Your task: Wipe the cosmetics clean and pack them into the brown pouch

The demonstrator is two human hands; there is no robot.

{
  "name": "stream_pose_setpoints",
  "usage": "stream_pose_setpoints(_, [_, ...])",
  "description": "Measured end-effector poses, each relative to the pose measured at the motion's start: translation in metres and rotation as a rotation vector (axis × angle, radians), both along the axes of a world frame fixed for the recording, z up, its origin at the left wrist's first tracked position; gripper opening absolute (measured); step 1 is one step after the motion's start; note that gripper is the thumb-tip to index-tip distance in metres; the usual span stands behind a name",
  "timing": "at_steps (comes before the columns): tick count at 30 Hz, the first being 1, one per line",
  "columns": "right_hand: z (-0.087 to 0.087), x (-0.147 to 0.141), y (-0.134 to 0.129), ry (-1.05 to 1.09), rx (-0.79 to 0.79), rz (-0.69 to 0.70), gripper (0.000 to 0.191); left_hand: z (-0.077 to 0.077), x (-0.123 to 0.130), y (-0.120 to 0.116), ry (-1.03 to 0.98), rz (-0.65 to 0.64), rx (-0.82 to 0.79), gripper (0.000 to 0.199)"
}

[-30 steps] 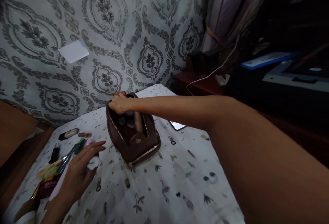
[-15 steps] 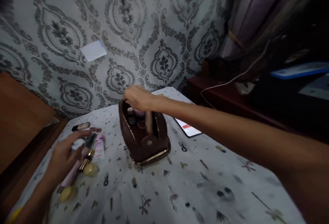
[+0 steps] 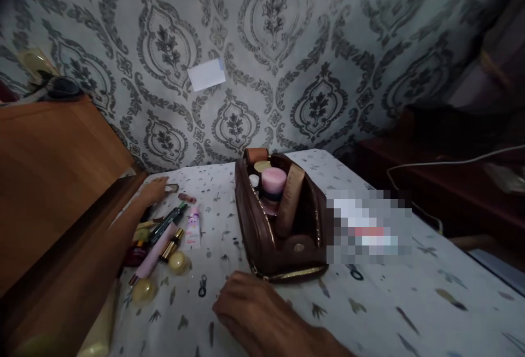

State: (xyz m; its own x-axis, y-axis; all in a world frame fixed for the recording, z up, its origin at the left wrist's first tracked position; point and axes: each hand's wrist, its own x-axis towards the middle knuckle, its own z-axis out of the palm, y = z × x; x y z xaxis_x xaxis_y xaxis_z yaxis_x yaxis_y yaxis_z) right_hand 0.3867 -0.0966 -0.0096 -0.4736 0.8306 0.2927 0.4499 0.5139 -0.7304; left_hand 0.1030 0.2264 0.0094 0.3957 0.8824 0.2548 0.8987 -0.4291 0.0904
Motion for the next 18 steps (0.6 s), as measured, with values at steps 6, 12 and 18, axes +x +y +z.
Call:
stream_pose_setpoints(6, [-0.029, -0.011, 0.014, 0.077, -0.098, -0.081, 0.026, -0.015, 0.000, 0.012, 0.114, -0.052, -0.047, 0.022])
stream_pose_setpoints(12, [-0.049, -0.027, 0.029, 0.414, -0.419, -0.187, 0.027, 0.012, 0.003, 0.001, 0.274, -0.035, -0.082, 0.029])
stream_pose_setpoints(18, [-0.049, -0.038, 0.037, 1.014, -0.728, -0.235, 0.059, 0.043, 0.033, -0.100, 0.280, -0.266, -0.048, 0.044])
